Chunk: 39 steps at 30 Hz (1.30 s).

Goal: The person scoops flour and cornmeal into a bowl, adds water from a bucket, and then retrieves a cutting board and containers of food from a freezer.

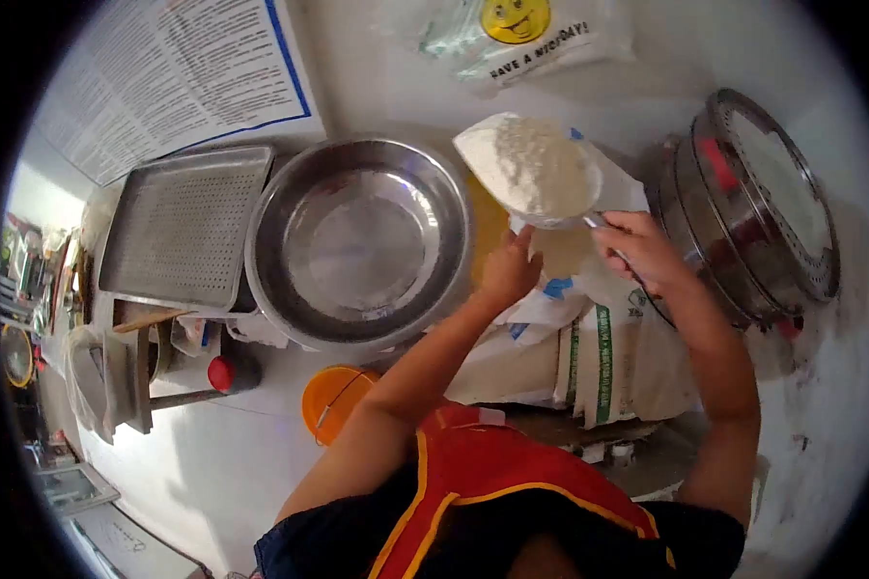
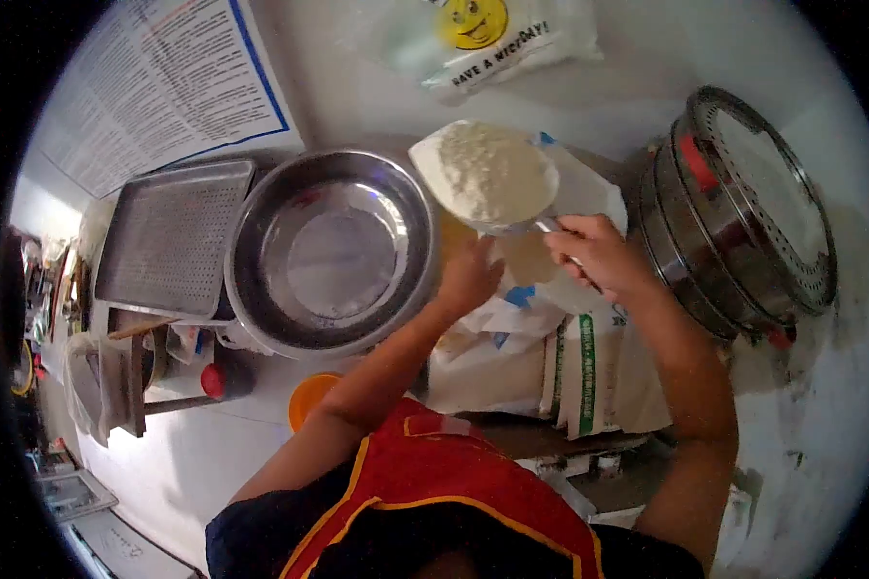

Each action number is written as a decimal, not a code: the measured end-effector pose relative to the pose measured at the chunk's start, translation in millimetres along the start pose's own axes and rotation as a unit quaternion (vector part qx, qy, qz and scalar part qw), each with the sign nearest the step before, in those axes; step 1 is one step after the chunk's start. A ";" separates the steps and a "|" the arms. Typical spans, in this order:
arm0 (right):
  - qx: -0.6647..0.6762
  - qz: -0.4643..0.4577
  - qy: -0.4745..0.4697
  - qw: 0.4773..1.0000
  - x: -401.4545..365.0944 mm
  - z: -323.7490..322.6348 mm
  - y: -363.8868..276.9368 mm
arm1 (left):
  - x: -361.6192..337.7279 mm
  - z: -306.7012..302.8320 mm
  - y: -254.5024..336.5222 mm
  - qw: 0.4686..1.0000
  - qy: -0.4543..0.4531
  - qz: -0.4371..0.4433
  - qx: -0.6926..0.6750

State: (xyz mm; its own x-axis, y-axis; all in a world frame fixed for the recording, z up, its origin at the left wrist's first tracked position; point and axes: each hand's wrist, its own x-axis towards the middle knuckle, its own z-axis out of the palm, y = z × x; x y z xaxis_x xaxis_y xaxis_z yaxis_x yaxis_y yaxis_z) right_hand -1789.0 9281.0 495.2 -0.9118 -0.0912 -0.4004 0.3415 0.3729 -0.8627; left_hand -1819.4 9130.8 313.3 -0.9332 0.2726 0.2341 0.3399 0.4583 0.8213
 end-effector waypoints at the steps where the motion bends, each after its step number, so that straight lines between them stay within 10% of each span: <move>1: -0.020 -0.009 -0.017 1.000 13.9 12.3 3.2 | -3.4 1.0 -2.5 1.000 -0.006 -0.004 0.004; 7: -0.246 -0.140 -0.032 0.959 107.3 110.0 21.5 | -15.6 25.4 -26.8 0.999 -0.017 -0.028 0.015; 17: -0.633 -0.352 0.071 0.687 149.5 184.8 41.1 | -33.4 21.2 -30.4 0.978 0.135 0.132 0.086; 26: -0.606 -0.490 0.189 0.597 141.3 177.5 28.0 | -30.1 20.2 -29.0 0.980 0.135 0.142 -0.029; 33: -0.388 -0.283 0.205 0.853 107.2 132.1 15.9 | -12.7 0.5 -13.1 0.989 -0.134 -0.061 -0.007; 39: -0.134 -0.152 0.153 0.967 6.9 14.3 19.5 | -6.1 -18.5 9.0 0.991 -0.078 -0.036 0.105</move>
State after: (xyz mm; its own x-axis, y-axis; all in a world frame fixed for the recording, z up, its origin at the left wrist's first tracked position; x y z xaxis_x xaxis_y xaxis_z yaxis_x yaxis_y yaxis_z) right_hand -1785.4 9274.4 471.1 -0.9996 0.0276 0.0047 0.0129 0.6007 -0.7994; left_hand -1812.9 9117.6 329.0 -0.9323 0.3525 0.0815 0.3044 0.6423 0.7034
